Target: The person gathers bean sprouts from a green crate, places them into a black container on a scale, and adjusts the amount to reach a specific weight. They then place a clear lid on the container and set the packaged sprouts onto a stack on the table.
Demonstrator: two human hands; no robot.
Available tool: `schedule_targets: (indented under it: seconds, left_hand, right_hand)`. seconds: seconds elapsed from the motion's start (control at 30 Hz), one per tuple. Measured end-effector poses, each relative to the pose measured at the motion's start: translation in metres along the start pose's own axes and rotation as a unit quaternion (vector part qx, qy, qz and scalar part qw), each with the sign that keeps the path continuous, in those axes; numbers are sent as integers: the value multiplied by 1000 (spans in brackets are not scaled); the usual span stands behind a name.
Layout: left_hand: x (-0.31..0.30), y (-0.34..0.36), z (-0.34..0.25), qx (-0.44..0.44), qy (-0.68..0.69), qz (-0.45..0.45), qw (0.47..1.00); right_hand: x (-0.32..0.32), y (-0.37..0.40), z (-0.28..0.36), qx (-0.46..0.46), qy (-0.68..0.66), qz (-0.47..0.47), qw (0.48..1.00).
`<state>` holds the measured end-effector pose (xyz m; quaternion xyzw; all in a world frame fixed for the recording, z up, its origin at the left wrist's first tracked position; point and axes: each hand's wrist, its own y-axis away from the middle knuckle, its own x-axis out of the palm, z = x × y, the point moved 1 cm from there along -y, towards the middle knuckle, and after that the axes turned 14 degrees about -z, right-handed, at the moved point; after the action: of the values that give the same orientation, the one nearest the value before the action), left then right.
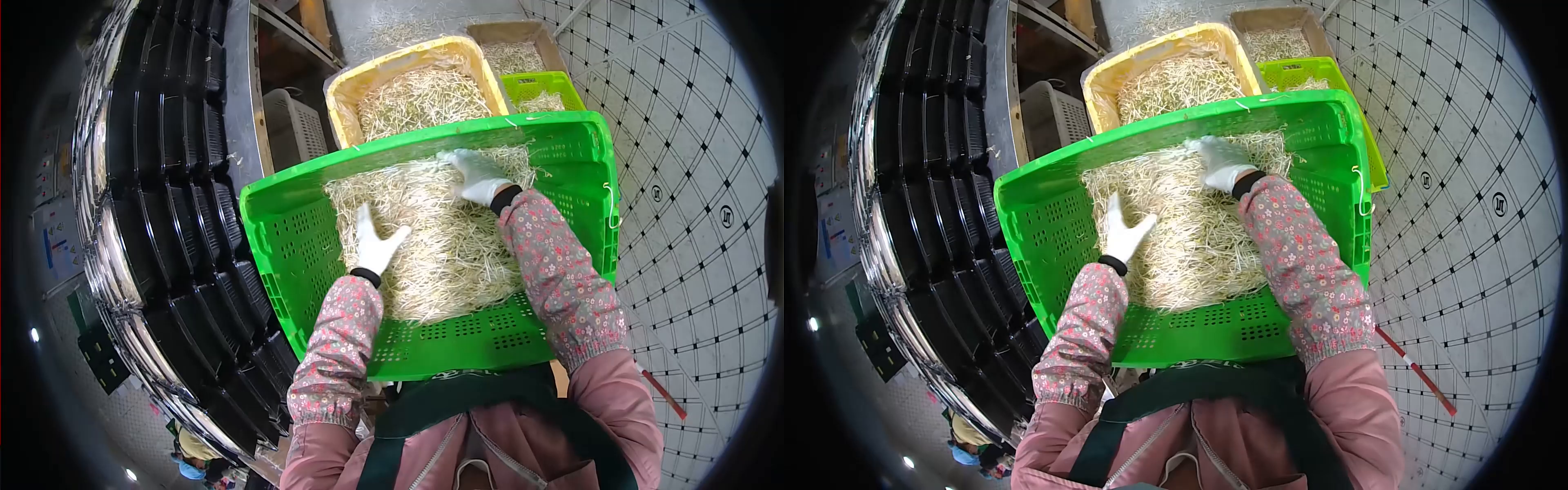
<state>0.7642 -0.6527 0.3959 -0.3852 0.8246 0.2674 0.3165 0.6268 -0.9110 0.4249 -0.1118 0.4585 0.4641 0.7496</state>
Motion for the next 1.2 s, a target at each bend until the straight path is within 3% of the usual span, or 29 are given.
schedule_targets:
  seconds: [0.07,0.13,0.17,0.23,0.27,0.3,0.37,0.4,0.43,0.5,0.6,0.63,0.73,0.77,0.83,0.87,0.93,1.0,1.03,1.07,1.1,1.13,1.17,1.2]
  left_hand:
    - [3,7,17,-127,111,-37,985]
    - [14,20,3,-267,266,-41,925]
    - [35,23,11,-229,225,-77,944]
    - [52,14,0,-266,196,-38,943]
    - [57,16,-17,-350,167,-78,919]
    - [43,19,-33,-319,238,-43,917]
    - [17,33,-47,-251,371,32,893]
    - [17,36,-41,-203,403,1,893]
    - [19,43,-26,-212,410,3,887]
    - [20,43,-3,-214,429,5,878]
    - [15,38,-12,-210,384,15,899]
    - [11,41,-16,-212,366,13,906]
    - [14,43,0,-188,270,-21,944]
    - [6,44,-8,-162,222,-36,961]
    - [5,44,-13,-250,236,-44,938]
    - [8,44,-15,-293,243,-47,924]
    - [35,47,-1,-252,201,3,947]
    - [58,49,16,-208,158,52,964]
    - [42,64,2,-119,146,76,979]
    - [34,73,-4,-185,203,83,958]
    - [28,80,-6,-249,258,89,929]
    - [14,87,4,-289,295,98,906]
    - [-17,86,-24,-320,258,95,907]
    - [-21,77,3,-249,226,59,940]
  right_hand:
    - [8,0,-5,14,-2,-40,999]
    - [22,-3,-3,-1,-12,-83,996]
    - [35,1,1,-7,0,-79,997]
    - [48,13,23,-23,25,-73,997]
    - [43,11,29,84,-87,104,987]
    - [80,22,13,22,-68,40,997]
    - [90,31,-8,14,-332,98,938]
    - [75,36,-12,41,-401,119,907]
    - [61,37,-16,103,-422,128,891]
    - [27,24,-12,89,-174,72,978]
    - [11,18,-15,83,-359,59,928]
    - [4,12,-16,67,-212,67,973]
    - [15,4,-33,34,-85,-26,996]
    - [19,4,-44,31,-93,-27,995]
    - [14,-7,-45,93,-20,5,995]
    - [20,-7,-39,81,-8,-41,996]
    - [48,-2,-19,55,18,-133,989]
    - [61,17,16,32,-46,-45,997]
    - [59,30,32,-14,-12,16,1000]
    - [71,44,39,-42,-42,1,998]
    - [66,52,44,-73,-68,84,991]
    - [66,58,41,-89,-112,72,987]
    - [65,63,34,-106,-156,60,980]
    - [49,56,29,-70,-148,132,978]
